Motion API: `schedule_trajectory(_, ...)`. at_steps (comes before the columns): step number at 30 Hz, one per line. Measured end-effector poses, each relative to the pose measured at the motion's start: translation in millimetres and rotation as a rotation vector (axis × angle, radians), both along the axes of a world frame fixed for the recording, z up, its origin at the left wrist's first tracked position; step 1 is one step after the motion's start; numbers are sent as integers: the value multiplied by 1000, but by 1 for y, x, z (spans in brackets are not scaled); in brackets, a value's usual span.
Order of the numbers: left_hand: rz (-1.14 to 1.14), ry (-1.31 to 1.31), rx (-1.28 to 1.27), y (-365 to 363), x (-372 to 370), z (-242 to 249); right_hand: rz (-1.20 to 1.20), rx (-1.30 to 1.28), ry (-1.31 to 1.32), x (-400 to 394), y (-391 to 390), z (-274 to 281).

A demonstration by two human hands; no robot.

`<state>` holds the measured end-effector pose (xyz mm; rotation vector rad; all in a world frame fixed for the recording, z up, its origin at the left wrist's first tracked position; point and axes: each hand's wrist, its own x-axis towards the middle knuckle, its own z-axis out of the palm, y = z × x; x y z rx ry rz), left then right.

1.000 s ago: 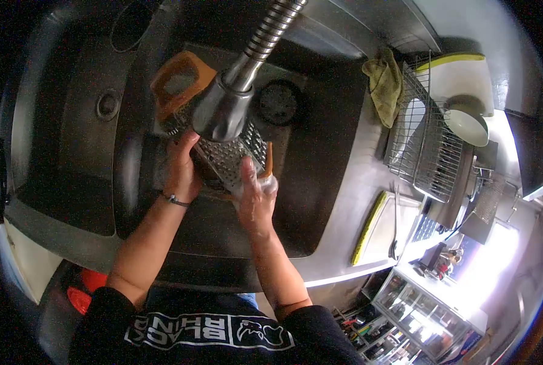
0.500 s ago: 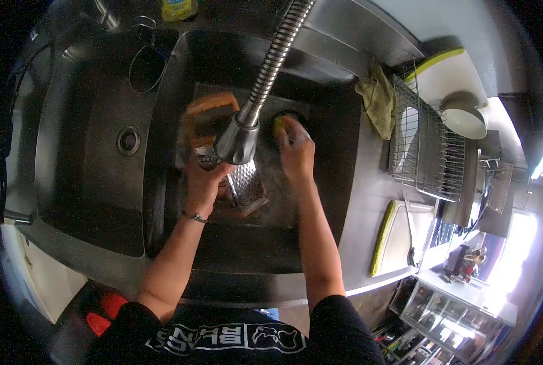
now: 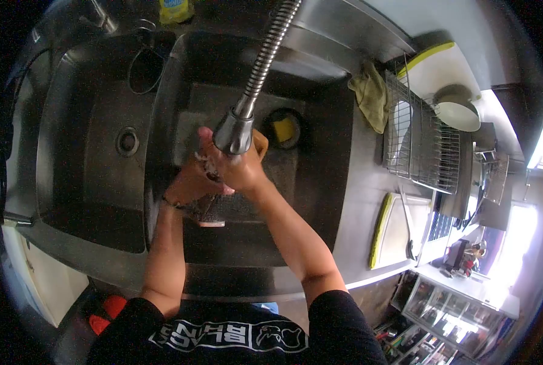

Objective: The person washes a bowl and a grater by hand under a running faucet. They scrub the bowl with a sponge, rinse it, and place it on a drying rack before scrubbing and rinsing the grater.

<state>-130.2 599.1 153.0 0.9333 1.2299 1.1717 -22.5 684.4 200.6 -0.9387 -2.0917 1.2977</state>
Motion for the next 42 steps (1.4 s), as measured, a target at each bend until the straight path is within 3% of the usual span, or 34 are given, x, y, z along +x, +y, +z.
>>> schedule_trajectory(1, 1, 1, 0, -3, -2, -1, -7, 311, -200, 3, 3, -3)
schedule_trajectory(2, -26, 86, -10, -6, -3, -2, -8, 311, -200, 7, 9, -5)
schedule_trajectory(3, -55, 170, -19, -8, -4, -3, -45, 502, -261, 9, 15, 0)
schedule_trajectory(5, -95, 123, -97, -8, -7, 6, -124, 797, -354, 20, 26, 12)
schedule_trajectory(6, -128, 79, -177, -9, -9, 9, -130, 796, -357, 28, 29, 6)
schedule_trajectory(8, -128, 104, -80, -10, -12, 9, 58, 78, -314, 40, 36, -15)
schedule_trajectory(10, -124, 125, 9, -12, -12, 11, 110, 44, -259, 38, 28, 9)
schedule_trajectory(12, -88, -9, -8, -12, -9, 17, 127, -204, -188, 28, 17, 45)
schedule_trajectory(16, -109, 90, 78, -5, 1, 8, 47, 52, -142, 26, 23, 22)
schedule_trajectory(19, 69, -100, 156, -4, 4, 7, -6, -158, -72, 31, 32, 11)
schedule_trajectory(21, 169, -231, 218, -4, -4, -1, 98, -419, 353, 33, 30, 9)
schedule_trajectory(24, 262, -287, 270, 0, 1, -11, -80, -250, 435, 28, 1, -16)
schedule_trajectory(25, 267, -285, 269, 1, 5, -15, -161, -382, 395, 31, -3, -16)
schedule_trajectory(27, 383, 6, 251, 4, 16, -21, -192, -370, 375, 30, -2, -16)
schedule_trajectory(30, 447, 24, 158, 8, 27, -28, -256, -461, 340, 25, 12, -29)
schedule_trajectory(31, 446, 24, 156, 8, 27, -28, -204, -360, 273, 20, 17, -37)
schedule_trajectory(33, 547, -477, -86, 6, 26, -30, -80, -216, 3, 16, 12, -26)
schedule_trajectory(34, 547, -475, -91, 5, 23, -19, -81, -221, 4, 15, 10, -17)
schedule_trajectory(36, 502, -762, -53, 4, 18, 1, 79, -192, 72, 16, 9, -7)
schedule_trajectory(38, 592, -754, -70, 7, 23, 2, 85, -332, -63, 27, 22, -35)
schedule_trajectory(40, 680, -747, -80, 10, 23, 2, 33, -243, -139, 23, 19, -30)
schedule_trajectory(42, 737, -491, -137, 6, 16, -1, -40, -117, -159, 21, 0, -19)
